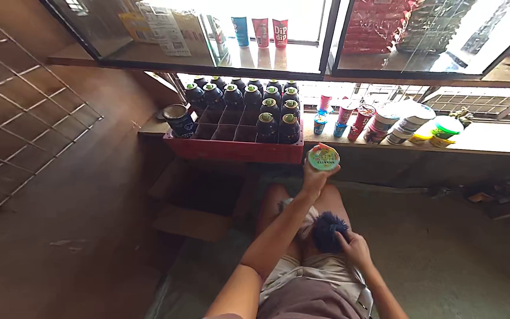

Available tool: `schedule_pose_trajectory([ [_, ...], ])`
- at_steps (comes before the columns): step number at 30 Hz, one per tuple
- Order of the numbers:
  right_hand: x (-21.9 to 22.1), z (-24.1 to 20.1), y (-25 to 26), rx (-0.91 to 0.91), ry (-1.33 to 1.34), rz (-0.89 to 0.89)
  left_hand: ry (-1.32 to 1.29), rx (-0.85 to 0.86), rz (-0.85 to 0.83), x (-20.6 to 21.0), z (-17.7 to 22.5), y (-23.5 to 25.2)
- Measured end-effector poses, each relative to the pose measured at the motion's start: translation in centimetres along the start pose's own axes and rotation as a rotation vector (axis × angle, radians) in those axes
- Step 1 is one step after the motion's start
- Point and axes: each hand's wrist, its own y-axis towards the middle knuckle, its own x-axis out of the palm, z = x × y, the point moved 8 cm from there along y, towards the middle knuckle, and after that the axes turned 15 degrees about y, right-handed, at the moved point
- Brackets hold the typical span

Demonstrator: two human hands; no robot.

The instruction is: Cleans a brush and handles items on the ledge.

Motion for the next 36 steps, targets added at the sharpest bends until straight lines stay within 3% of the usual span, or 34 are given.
schedule_pose_trajectory([
  [3, 0.8, -0.1, -0.9, -0.037, -0.115, 0.123, -0.069, 0.022, 0.098, 1.0, -0.9, 4.2],
  [6, 0.5, 0.5, -0.5, -0.06, -0.118, 0.122, -0.029, 0.094, 0.19, 1.7, -1.9, 8.0],
  [12, 0.5, 0.6, -0.7, -0.201, -0.104, 0.235, 0.16, 0.262, 0.276, 2.9, 0.7, 13.1],
  [20, 0.5, 1.0, -0.8, -0.234, -0.101, 0.278, 0.251, 0.241, 0.5, 1.6, -4.6, 16.4],
  [26, 0.4, 1.0, -0.7, -0.272, -0.083, 0.293, 0.252, 0.235, 0.505, 1.1, -5.0, 17.5],
  [31, 0.5, 1.1, -0.7, -0.275, -0.077, 0.302, 0.231, 0.294, 0.239, 1.2, -4.4, 18.5],
  [36, 0.6, 1.1, -0.6, -0.287, -0.079, 0.301, 0.301, 0.254, 0.147, 1.7, -3.6, 17.9],
])
